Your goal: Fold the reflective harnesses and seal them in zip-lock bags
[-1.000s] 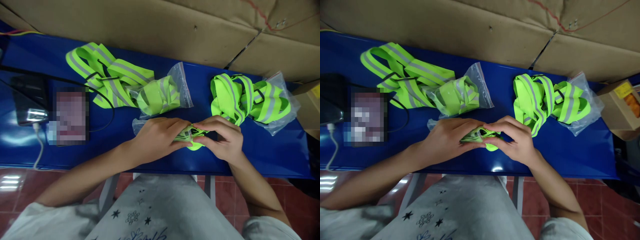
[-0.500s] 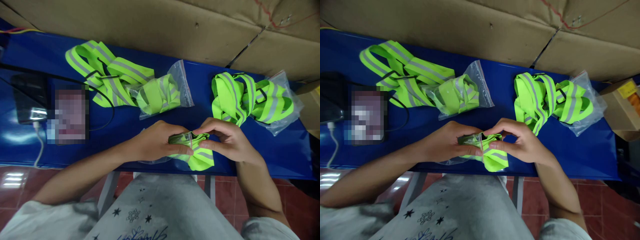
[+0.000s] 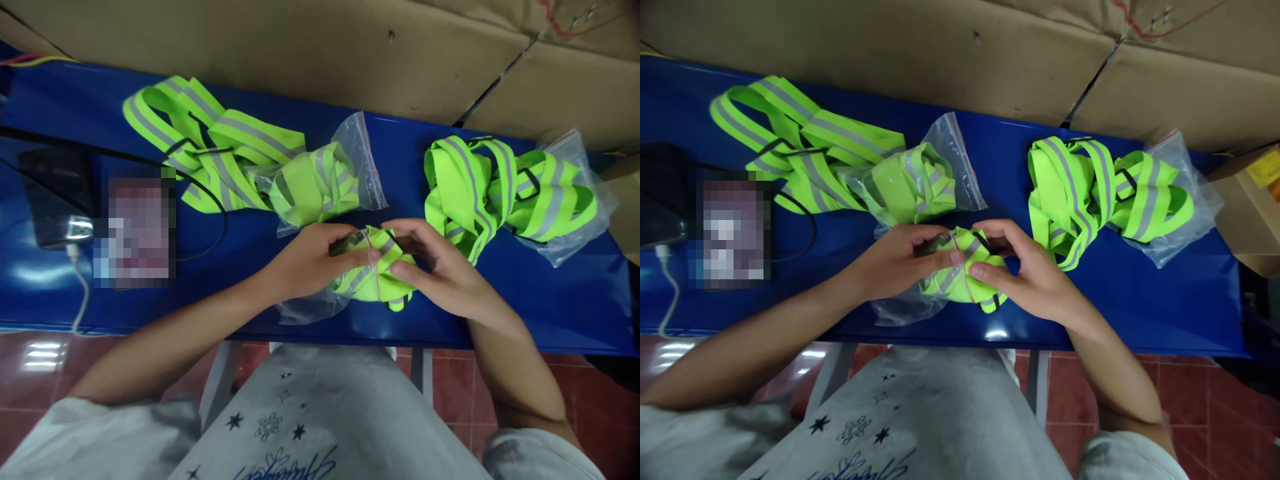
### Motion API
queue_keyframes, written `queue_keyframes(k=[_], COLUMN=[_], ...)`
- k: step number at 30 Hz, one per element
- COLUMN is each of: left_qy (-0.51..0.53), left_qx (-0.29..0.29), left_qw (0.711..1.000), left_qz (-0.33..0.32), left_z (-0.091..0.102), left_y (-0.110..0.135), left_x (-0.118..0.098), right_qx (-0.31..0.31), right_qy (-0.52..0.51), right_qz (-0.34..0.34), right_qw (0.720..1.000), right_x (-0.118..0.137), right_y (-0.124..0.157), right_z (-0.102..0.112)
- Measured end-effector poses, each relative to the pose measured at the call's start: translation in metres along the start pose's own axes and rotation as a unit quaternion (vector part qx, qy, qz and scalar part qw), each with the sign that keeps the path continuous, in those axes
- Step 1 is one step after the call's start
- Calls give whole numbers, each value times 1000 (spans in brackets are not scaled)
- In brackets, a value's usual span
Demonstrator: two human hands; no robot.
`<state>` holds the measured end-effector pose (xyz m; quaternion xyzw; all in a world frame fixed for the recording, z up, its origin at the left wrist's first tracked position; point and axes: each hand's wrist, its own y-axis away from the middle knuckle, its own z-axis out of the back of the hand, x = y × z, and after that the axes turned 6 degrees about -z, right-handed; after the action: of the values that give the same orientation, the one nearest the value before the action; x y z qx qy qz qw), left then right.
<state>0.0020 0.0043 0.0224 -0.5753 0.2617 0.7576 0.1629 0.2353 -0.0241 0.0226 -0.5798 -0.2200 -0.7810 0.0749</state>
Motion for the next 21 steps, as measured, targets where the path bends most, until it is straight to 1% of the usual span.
queue_keyframes(k=[1,3,6,9,12,15,18,19,21], left_qy=[4,14,14,6,-1,33,84,85,80], left_qx=[-15,-27,-14,-2,-14,1,30,31,28], left_qw=[1000,999,1000,1000,1000,999,996,996,994], left_qz=[-5,-11,-1,8,22,30,2,-18,-64], left_z=[1,2,3,3,2,3,5,5,5], left_y=[0,1,2,2,0,-2,-2,-2,-3], left_x=[-1,-1,-1,1,1,1,4,5,9], right_qx=[13,22,9,-2,-26,-46,-33,-31,-47], right_qy=[5,-8,-1,4,-14,-3,35,49,65], right_qz=[-1,-6,2,27,46,60,81,83,87], right_qw=[1000,1000,1000,1000,999,997,996,995,993], right_x=[1,2,1,-3,-7,-9,-7,-6,-4], right_y=[2,4,4,1,-2,-3,-3,-3,-2], right_z=[3,6,6,1,-7,-13,-16,-16,-11])
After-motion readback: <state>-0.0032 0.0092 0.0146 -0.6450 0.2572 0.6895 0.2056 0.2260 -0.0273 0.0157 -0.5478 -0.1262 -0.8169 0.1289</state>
